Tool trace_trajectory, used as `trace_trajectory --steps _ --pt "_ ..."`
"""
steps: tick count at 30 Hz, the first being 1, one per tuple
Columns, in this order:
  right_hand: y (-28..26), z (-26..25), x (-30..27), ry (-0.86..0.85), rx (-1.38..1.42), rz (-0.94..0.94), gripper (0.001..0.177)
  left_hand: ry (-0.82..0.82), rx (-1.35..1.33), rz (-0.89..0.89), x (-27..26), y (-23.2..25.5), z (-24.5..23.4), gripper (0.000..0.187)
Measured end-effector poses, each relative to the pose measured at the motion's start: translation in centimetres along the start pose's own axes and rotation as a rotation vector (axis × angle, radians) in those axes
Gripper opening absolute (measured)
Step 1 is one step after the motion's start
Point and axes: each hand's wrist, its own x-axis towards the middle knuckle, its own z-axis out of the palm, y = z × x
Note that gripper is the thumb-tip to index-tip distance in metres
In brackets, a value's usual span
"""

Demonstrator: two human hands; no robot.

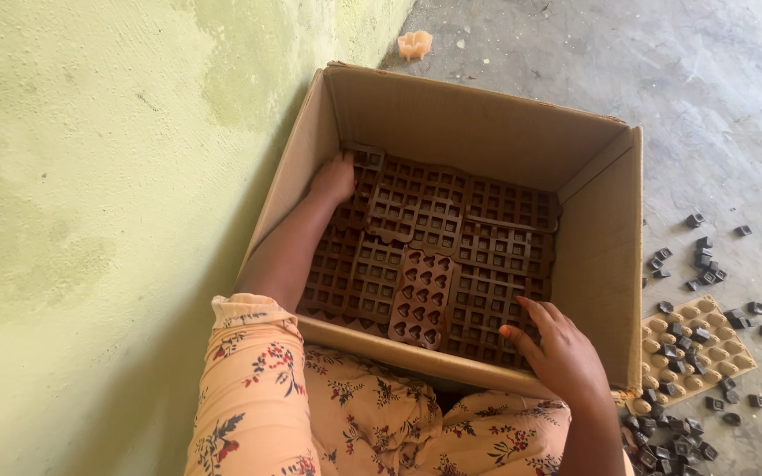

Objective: The person sits on the floor and places small dark objects into the cavities of brown plastic molds. After filling a mold, they place it into a cardboard box. The person repeats this process with several molds.

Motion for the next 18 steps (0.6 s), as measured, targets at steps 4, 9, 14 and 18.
trace_trajectory --steps 4,9,14,18 --pt "-0.2 0.1 0.0 -0.012 -0.022 0.027 0.070 -0.236 0.196 0.009 -2.5 1.5 -1.1 0.072" --pt "-0.4 0.0 -0.2 0.015 -0.003 0.012 0.070 -0.406 0.261 0.003 -4.7 4.1 -1.6 0.091" --pt "-0.4 0.1 -0.1 -0.038 -0.005 0.066 0.072 -0.482 0.276 -0.043 -5.4 4.8 -0.8 0.114" --pt "-0.4 0.1 -0.3 -0.012 0.006 0.038 0.072 -0.463 0.279 -0.026 -5.7 4.8 -1.2 0.128"
